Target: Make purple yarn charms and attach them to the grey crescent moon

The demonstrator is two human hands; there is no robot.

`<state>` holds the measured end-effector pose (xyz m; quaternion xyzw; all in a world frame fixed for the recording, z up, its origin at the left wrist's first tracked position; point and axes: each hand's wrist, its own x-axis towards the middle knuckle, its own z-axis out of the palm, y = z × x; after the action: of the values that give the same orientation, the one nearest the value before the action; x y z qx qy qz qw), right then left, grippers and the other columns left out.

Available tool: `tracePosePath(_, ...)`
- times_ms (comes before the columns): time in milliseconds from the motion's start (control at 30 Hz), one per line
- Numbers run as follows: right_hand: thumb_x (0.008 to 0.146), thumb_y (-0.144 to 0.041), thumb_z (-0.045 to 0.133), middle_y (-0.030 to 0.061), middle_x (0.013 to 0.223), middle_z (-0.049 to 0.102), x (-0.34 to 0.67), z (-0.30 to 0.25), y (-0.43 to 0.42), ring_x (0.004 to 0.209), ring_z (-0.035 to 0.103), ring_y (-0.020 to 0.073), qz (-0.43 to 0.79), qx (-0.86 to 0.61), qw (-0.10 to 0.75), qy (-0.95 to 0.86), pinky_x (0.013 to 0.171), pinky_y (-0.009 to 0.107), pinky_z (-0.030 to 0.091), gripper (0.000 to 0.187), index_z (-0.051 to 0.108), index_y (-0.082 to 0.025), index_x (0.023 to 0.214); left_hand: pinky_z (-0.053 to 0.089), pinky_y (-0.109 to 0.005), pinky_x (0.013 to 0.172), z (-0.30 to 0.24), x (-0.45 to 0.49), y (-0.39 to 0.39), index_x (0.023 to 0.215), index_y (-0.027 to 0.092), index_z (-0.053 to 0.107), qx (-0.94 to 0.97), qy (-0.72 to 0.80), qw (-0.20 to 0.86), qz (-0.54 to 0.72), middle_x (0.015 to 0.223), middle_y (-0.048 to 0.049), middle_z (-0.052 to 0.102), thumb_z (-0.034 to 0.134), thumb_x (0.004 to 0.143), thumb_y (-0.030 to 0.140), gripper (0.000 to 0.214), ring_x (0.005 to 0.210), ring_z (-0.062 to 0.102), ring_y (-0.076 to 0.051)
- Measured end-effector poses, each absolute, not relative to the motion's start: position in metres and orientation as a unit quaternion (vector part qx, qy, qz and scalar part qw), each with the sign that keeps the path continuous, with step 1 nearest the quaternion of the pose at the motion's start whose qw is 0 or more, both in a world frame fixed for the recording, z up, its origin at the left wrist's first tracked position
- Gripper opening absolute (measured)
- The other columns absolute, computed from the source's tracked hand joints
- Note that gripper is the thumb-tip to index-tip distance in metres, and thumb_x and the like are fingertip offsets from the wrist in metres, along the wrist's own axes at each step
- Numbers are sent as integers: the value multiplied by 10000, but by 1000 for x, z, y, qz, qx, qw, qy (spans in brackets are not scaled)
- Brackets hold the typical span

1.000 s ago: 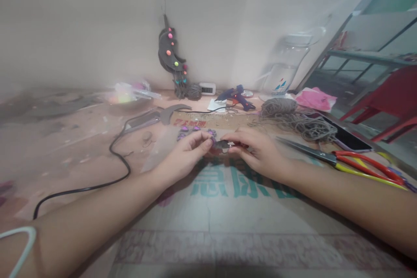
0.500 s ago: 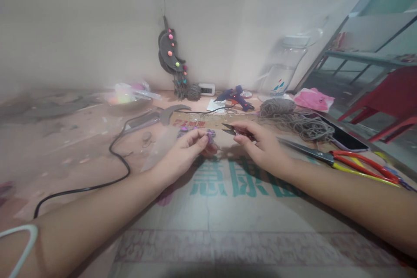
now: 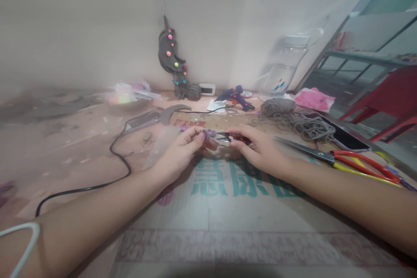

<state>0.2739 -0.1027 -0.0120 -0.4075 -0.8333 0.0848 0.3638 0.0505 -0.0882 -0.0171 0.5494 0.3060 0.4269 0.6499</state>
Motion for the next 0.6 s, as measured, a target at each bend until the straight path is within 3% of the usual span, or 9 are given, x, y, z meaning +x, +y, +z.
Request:
tracePosePath(200, 941, -220, 531, 58, 886, 705, 273, -10, -104, 755, 637, 170, 73, -396, 348, -847, 688, 293, 511, 239, 666, -174, 1132, 486, -246, 675, -18, 51, -91, 865, 168, 581, 540, 311, 650, 434, 825, -45, 716, 712, 847, 448, 310, 776, 684, -172)
tracePosePath(600, 950, -258, 528, 75, 934, 721, 274, -14, -103, 788, 653, 183, 71, -407, 347, -842, 711, 309, 519, 255, 668, -176, 1146, 503, -249, 691, -15, 52, -92, 882, 163, 577, 541, 307, 646, 442, 845, -53, 728, 727, 834, 446, 324, 781, 692, -173)
